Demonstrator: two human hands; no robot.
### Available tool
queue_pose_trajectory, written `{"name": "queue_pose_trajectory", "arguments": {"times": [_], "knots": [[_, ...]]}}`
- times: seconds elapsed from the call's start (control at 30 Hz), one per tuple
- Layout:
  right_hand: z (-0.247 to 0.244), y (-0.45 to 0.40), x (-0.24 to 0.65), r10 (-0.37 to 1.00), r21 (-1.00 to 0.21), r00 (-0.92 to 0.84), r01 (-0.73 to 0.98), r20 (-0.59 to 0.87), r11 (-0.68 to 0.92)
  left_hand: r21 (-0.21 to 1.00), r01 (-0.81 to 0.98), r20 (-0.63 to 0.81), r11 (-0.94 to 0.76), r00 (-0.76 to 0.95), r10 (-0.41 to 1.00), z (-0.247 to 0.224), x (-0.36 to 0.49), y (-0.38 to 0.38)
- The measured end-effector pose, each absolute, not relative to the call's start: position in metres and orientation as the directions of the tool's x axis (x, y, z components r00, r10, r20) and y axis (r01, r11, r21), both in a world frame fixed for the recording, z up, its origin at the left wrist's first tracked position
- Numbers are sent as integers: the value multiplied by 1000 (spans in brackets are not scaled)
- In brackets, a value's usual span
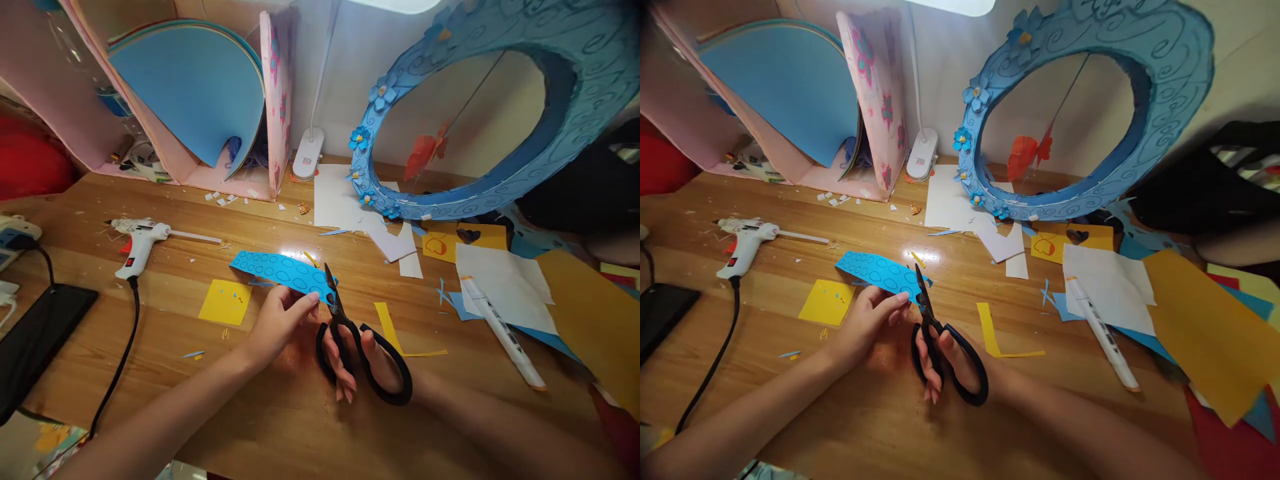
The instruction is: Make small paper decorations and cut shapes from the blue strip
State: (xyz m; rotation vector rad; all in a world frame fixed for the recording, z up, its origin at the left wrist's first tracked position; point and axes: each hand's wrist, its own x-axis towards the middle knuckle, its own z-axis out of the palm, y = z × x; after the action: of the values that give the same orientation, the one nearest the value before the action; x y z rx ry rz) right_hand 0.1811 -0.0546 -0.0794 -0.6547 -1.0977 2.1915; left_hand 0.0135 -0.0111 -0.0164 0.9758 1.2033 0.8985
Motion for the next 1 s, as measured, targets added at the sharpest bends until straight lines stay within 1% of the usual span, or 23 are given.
{"name": "queue_pose_trajectory", "arguments": {"times": [0.3, 0.4, 0.57, 0.77, 1.0], "knots": [[-70, -52, 180, 699, -823, -699, -304, -149, -480, 942, -38, -321, 333, 185, 929, -16, 13, -11], [-67, -50, 180, 686, -808, -708, -300, -168, -507, 945, -36, -312, 324, 184, 932, -16, 13, -12], [-72, -52, 178, 696, -801, -704, -332, -141, -498, 943, -76, -303, 323, 204, 931, -16, 13, -13], [-73, -52, 176, 710, -806, -692, -344, -129, -482, 939, -78, -312, 334, 214, 926, -14, 14, -13], [-83, -55, 179, 693, -788, -702, -332, -161, -519, 941, -123, -285, 315, 211, 935, -20, 10, -12]]}}
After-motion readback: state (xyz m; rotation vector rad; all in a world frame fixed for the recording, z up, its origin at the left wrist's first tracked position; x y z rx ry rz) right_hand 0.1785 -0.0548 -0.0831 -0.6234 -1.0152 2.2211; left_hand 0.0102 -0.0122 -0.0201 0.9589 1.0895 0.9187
